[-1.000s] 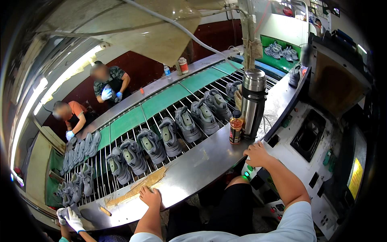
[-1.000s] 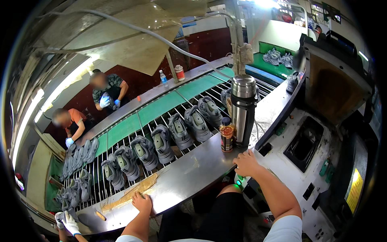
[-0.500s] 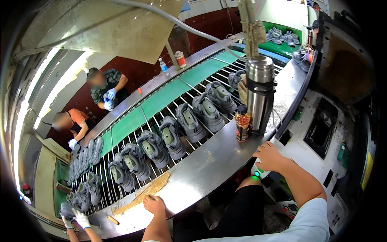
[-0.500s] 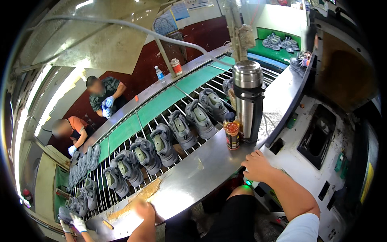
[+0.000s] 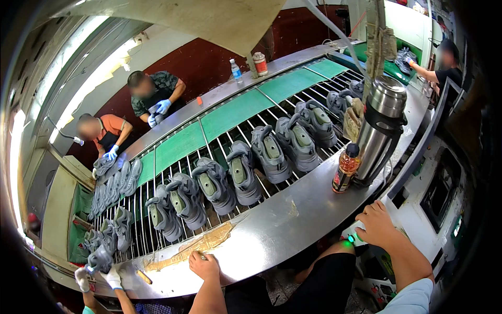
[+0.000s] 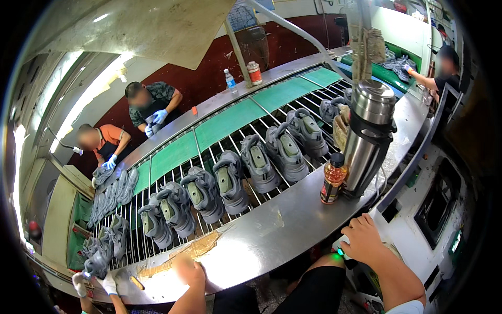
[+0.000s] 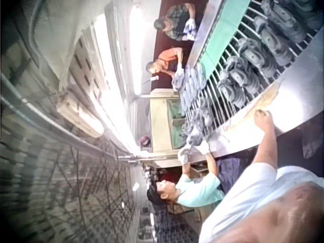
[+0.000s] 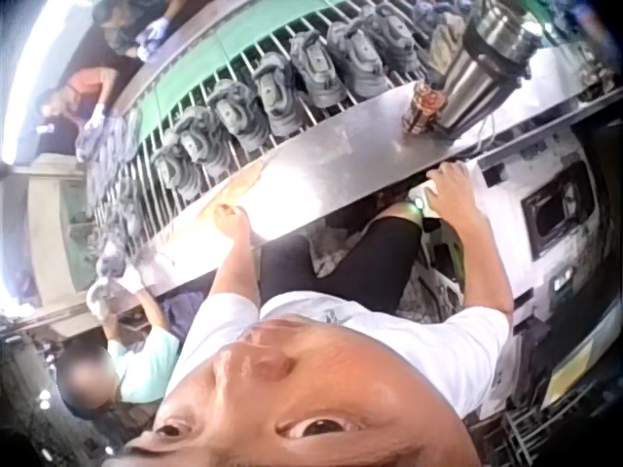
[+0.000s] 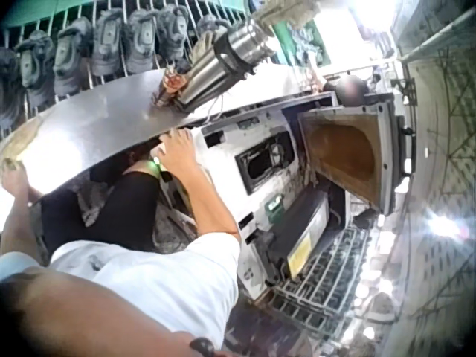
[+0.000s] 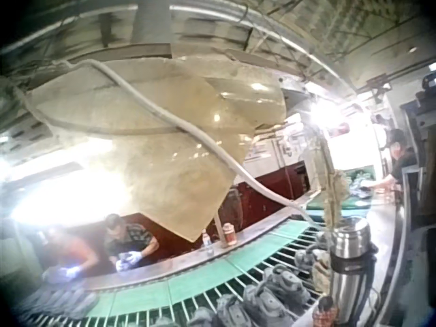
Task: The person takes a shoe upper from a conveyor belt, places a sole onto the upper, inserts the assembly into a pressing machine, and presses buttons to activate the machine.
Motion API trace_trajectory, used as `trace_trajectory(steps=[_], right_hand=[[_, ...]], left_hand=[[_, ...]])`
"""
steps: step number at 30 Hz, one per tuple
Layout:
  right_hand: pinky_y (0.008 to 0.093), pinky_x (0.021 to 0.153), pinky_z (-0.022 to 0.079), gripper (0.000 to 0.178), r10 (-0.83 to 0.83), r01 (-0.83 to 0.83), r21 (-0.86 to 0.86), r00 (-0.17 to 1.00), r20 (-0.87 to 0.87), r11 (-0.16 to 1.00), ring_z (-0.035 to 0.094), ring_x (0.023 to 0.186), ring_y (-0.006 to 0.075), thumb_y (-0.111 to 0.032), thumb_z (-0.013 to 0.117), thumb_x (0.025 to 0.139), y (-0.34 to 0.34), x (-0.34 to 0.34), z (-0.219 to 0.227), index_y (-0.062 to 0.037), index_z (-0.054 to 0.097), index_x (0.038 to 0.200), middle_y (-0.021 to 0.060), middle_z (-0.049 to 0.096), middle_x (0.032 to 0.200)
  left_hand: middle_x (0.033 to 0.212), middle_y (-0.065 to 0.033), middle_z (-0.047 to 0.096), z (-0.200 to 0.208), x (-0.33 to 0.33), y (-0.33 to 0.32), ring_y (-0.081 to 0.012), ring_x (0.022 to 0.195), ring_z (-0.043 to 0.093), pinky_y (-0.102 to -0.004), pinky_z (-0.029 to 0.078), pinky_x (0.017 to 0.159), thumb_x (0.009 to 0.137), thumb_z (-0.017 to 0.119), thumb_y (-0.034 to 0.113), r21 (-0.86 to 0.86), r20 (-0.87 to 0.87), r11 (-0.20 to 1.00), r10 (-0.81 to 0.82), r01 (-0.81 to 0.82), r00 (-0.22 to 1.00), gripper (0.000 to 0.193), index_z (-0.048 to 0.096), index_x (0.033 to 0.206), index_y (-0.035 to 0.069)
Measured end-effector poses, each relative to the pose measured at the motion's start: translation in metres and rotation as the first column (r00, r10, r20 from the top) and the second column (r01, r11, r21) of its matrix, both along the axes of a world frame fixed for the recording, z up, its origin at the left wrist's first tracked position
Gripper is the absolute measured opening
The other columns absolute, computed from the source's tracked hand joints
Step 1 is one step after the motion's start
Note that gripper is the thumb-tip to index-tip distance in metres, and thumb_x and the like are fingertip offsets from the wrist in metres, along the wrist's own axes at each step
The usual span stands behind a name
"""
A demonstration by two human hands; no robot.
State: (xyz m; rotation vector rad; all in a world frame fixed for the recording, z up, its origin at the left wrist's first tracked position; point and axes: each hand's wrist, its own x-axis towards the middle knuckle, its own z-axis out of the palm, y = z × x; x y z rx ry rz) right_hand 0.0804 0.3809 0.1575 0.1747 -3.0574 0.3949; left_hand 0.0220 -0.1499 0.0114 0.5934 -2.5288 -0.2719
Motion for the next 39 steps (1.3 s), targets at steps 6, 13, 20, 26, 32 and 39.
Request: trace_trajectory(steps=[6,13,20,26,32,39], right_hand=[[0.0466,0.104,0.031,0.024,-0.005,0.005,0.011,0.998,-0.069,1.000,0.052,0.096,0.0285,-0.025,0.072,0.068,-0.006,-0.002,0.002,-0.0096,0.068,0.086,0.0088,0.056,0.086],[0.0450,0.101,0.034,0.025,0.018,-0.017,0.009,0.995,-0.098,1.000,0.051,0.093,0.0281,-0.022,0.074,0.064,-0.009,-0.003,0.003,-0.0087,0.068,0.085,0.0081,0.054,0.083],[0.0455,0.098,0.036,0.027,0.022,-0.020,0.012,0.992,-0.120,1.000,0.051,0.091,0.0305,-0.021,0.074,0.063,-0.012,-0.001,0.003,-0.0078,0.067,0.086,0.0099,0.054,0.083],[0.0468,0.093,0.039,0.026,0.022,-0.019,0.025,0.985,-0.173,1.000,0.052,0.093,0.0334,-0.022,0.071,0.065,-0.005,-0.006,-0.010,-0.0079,0.064,0.086,0.0123,0.055,0.086],[0.0402,0.086,0.041,0.012,-0.059,0.057,-0.024,0.993,-0.103,0.998,0.054,0.086,0.0301,-0.012,0.069,0.070,-0.005,-0.016,-0.010,-0.0068,0.060,0.076,0.0091,0.058,0.079],[0.0402,0.082,0.043,0.009,-0.115,0.121,0.029,0.983,-0.142,0.992,0.056,0.084,0.0315,-0.006,0.068,0.068,-0.010,-0.015,-0.020,-0.0059,0.059,0.070,0.0096,0.059,0.077]], left_hand=[[0.109,-0.0182,0.057,0.001,0.000,-0.003,-0.0362,0.108,0.051,-0.0462,0.037,0.094,0.073,0.060,0.011,0.025,-0.004,1.000,-0.002,0.002,1.000,0.029,0.056,0.100,0.000],[0.110,-0.0176,0.057,0.002,0.000,-0.004,-0.0359,0.109,0.050,-0.0464,0.036,0.094,0.073,0.060,0.011,0.049,-0.017,0.998,-0.027,0.028,0.999,0.028,0.055,0.099,0.001],[0.112,-0.0175,0.056,-0.003,0.003,-0.012,-0.0358,0.109,0.050,-0.0469,0.036,0.095,0.074,0.060,0.012,0.041,-0.011,0.999,-0.033,0.033,0.999,0.029,0.055,0.101,0.002],[0.111,-0.0189,0.054,-0.001,-0.002,-0.013,-0.0367,0.107,0.051,-0.0469,0.040,0.091,0.081,0.057,0.022,-0.099,0.086,0.995,-0.025,0.033,0.996,0.039,0.049,0.113,0.002],[0.116,-0.0179,0.054,-0.023,0.006,-0.027,-0.0356,0.112,0.048,-0.0467,0.035,0.097,0.082,0.056,0.020,0.037,0.150,0.996,-0.081,0.076,0.985,0.040,0.051,0.117,0.001],[0.123,-0.0210,0.054,0.004,-0.082,-0.165,-0.0335,0.116,0.050,-0.0393,0.037,0.102,0.081,0.062,0.014,0.261,-0.128,0.928,-0.240,0.266,0.962,0.048,0.049,0.124,-0.005]])
